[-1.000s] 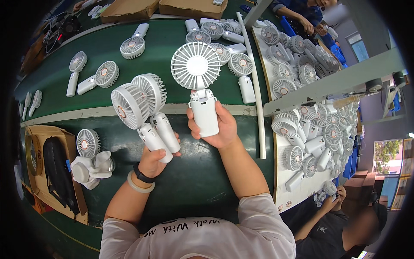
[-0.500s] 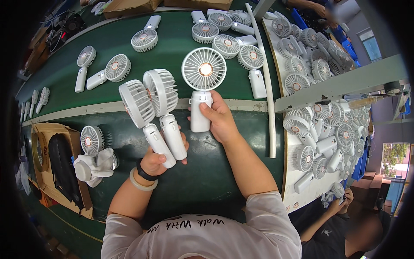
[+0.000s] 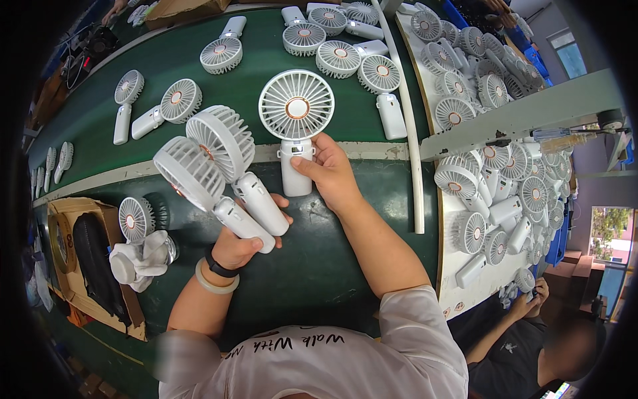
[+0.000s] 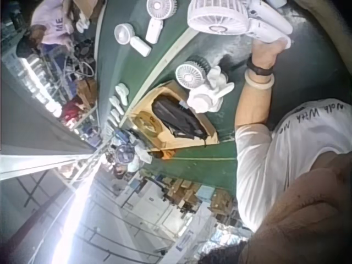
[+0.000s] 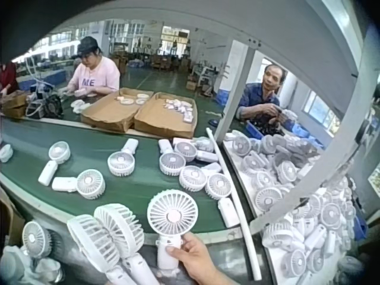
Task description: The person assembles white portable fans on a green workbench. They pick up fan heads and handles, connect them, and test the fans by pressing buttons to ensure the blades spin. The person then stacks the assembled fans together in groups before placing them on the table.
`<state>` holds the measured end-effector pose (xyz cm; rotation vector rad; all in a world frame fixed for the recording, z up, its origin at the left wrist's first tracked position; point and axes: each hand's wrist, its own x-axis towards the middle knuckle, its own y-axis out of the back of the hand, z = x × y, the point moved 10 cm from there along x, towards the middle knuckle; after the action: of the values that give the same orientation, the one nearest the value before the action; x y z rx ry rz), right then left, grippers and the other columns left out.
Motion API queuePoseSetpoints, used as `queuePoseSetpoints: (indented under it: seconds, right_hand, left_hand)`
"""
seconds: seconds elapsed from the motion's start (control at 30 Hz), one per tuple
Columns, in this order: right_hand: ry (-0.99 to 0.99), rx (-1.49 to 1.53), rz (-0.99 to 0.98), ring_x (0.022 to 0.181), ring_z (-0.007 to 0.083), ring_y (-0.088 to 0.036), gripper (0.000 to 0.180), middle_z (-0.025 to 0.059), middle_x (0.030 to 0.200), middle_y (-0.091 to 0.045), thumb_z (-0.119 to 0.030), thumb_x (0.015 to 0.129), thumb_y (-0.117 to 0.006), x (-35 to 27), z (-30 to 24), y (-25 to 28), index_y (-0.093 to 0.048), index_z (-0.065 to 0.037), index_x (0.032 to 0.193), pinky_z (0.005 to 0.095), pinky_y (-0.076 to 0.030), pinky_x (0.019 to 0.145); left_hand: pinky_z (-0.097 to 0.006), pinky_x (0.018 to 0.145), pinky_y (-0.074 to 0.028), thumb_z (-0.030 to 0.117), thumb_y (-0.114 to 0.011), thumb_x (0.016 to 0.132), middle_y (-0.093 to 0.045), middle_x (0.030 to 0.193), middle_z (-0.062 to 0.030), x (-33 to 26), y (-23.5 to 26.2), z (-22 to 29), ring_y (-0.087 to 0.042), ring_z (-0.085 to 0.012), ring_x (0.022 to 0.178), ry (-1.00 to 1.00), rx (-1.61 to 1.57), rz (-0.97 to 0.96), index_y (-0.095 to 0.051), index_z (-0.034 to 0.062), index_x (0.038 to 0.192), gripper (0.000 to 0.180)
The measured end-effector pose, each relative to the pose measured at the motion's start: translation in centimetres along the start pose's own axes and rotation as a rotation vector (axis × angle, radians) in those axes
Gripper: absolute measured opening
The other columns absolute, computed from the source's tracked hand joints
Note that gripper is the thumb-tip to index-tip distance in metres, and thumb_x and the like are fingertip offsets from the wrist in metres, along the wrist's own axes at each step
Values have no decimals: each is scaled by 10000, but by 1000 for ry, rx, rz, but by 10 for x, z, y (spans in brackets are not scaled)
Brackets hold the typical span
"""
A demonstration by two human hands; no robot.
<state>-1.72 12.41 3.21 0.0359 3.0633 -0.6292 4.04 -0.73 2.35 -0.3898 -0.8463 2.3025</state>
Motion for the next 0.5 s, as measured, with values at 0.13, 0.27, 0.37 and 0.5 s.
queuePoseSetpoints:
  seconds: [0.13,0.27,0.37,0.5]
  right_hand:
    - [-59,57,1,930,107,-569,328,50,1017,-609,-29,824,-586,0,4,1,-502,-17,1141,264,-447,830]
    - [-58,32,4,920,105,-570,334,55,1024,-605,-30,828,-584,0,4,2,-492,-16,1149,266,-449,825]
    - [-63,45,11,924,119,-573,378,69,1039,-599,-36,839,-573,-3,6,-4,-446,-11,1193,277,-452,834]
    - [-44,42,-203,1161,246,-455,697,140,1263,-447,-183,804,-654,-18,10,-48,-253,-13,1348,354,-346,988]
  left_hand:
    - [-384,757,-548,171,-766,642,-413,1276,-167,1,1,-1,-506,-279,1124,-20,65,1,-291,42,1313,832]
    - [-478,928,-459,161,-783,618,-321,1363,-132,1,9,5,-388,-273,1240,-146,149,34,-242,54,1361,925]
    - [-530,985,-387,143,-783,616,-260,1404,-120,1,14,3,-336,-265,1273,-137,93,49,-199,57,1385,969]
    - [-442,976,-381,101,-755,641,-388,1312,-114,-4,13,15,-420,-242,1191,-166,193,100,-282,32,1352,857]
